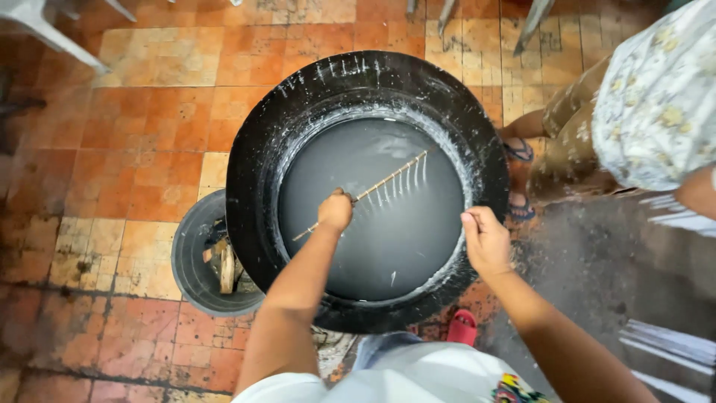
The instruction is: Hand-dipping racks of wicks into a vat of molten wax to build up layers for candle making.
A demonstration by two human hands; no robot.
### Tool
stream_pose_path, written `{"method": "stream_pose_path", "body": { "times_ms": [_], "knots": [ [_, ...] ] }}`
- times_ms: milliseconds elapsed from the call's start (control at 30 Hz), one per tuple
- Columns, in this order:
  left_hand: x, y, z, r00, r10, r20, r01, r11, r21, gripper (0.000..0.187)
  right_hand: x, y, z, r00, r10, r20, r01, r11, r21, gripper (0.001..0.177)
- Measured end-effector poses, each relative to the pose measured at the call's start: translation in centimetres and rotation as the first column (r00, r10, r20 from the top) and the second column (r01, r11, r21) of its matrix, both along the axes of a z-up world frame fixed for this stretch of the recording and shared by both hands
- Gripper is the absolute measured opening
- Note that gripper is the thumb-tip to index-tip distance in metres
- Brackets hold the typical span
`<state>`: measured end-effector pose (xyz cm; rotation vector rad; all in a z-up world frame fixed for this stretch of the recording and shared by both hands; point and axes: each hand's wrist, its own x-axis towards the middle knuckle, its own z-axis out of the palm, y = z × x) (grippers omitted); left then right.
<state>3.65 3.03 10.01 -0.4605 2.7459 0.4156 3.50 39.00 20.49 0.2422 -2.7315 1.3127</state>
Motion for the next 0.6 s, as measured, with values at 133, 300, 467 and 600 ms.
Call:
{"method": "stream_pose_path", "body": {
  "times_ms": [133,300,467,600],
  "knots": [
    [1.5,1.2,8.0,0.997,0.044,-0.061,-0.045,0.999,-0.025,0.020,-0.6,-0.5,1.4,0.998,0.049,-0.034,-0.049,0.999,-0.013,0.014],
    [4.1,2.9,18.6,0.952,-0.098,-0.291,0.035,0.977,-0.213,0.018,-1.0,-0.7,0.8,0.998,0.062,0.016,-0.062,0.998,-0.017,0.019],
    [4.2,2.4,25.5,0.858,-0.200,-0.473,0.016,0.931,-0.365,0.017,-3.3,-1.3,2.5,0.989,0.097,-0.111,-0.107,0.990,-0.088,0.018],
    [3.9,2.3,31.0,0.813,-0.240,-0.530,-0.026,0.895,-0.446,0.013,-6.9,-2.2,8.8,0.738,0.237,-0.632,-0.341,0.939,-0.046,0.010]
  ]
}}
